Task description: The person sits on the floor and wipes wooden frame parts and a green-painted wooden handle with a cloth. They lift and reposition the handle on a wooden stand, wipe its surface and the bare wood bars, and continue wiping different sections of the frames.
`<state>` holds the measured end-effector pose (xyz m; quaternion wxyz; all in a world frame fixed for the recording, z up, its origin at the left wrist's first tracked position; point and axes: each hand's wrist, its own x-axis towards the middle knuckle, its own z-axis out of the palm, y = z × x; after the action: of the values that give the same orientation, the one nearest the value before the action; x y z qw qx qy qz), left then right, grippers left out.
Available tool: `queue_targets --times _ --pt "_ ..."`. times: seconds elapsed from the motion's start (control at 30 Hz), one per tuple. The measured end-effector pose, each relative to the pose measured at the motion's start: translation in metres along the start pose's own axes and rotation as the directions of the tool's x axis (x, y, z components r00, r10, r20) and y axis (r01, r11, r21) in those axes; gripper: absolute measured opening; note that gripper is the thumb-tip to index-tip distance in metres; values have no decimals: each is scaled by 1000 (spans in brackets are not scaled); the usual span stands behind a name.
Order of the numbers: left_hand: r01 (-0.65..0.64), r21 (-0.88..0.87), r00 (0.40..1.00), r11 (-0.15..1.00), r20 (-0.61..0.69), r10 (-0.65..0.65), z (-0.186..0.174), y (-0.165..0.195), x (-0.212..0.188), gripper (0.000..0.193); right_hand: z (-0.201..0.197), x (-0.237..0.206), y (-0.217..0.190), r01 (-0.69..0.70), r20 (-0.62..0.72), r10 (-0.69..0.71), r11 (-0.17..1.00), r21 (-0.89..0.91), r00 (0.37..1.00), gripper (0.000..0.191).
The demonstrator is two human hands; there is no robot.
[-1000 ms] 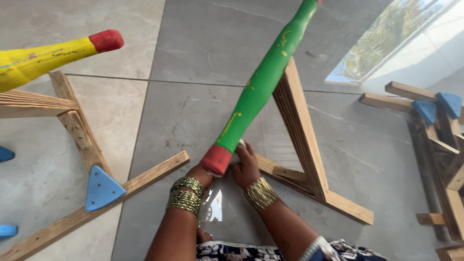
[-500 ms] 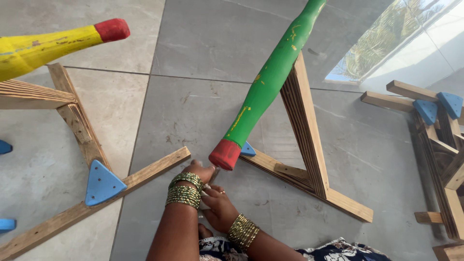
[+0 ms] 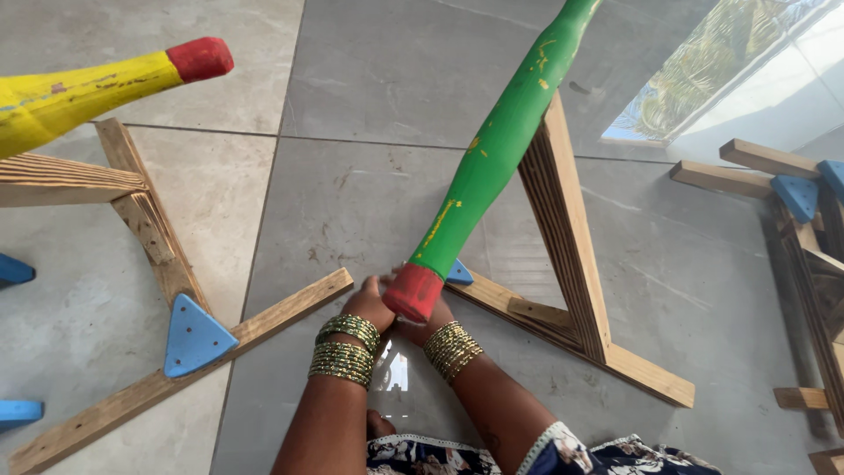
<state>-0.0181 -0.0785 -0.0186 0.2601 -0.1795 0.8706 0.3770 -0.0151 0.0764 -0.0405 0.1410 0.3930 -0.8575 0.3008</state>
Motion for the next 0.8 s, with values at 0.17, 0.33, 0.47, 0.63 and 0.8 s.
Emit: queue_targets --times 0.17,0.33,0.47,0.63,0.8 --pt "-7 39 996 999 86 4 6 -4 6 100 15 -27 -42 -572 585 477 820 -27 656 37" --pt "-74 90 993 993 97 65 12 1 2 91 11 -61 -69 -4 215 -27 990 144 976 24" --pt "-237 119 968 964 112 224 18 0 1 89 -18 -41 -29 -317 135 296 933 168 946 34" --pt "-379 32 909 925 200 365 36 4 11 89 -48 27 54 -442 -12 442 895 -54 897 22" --pt "-413 -11 863 911 316 395 54 3 18 90 -29 12 84 -241 -37 238 952 -186 971 31"
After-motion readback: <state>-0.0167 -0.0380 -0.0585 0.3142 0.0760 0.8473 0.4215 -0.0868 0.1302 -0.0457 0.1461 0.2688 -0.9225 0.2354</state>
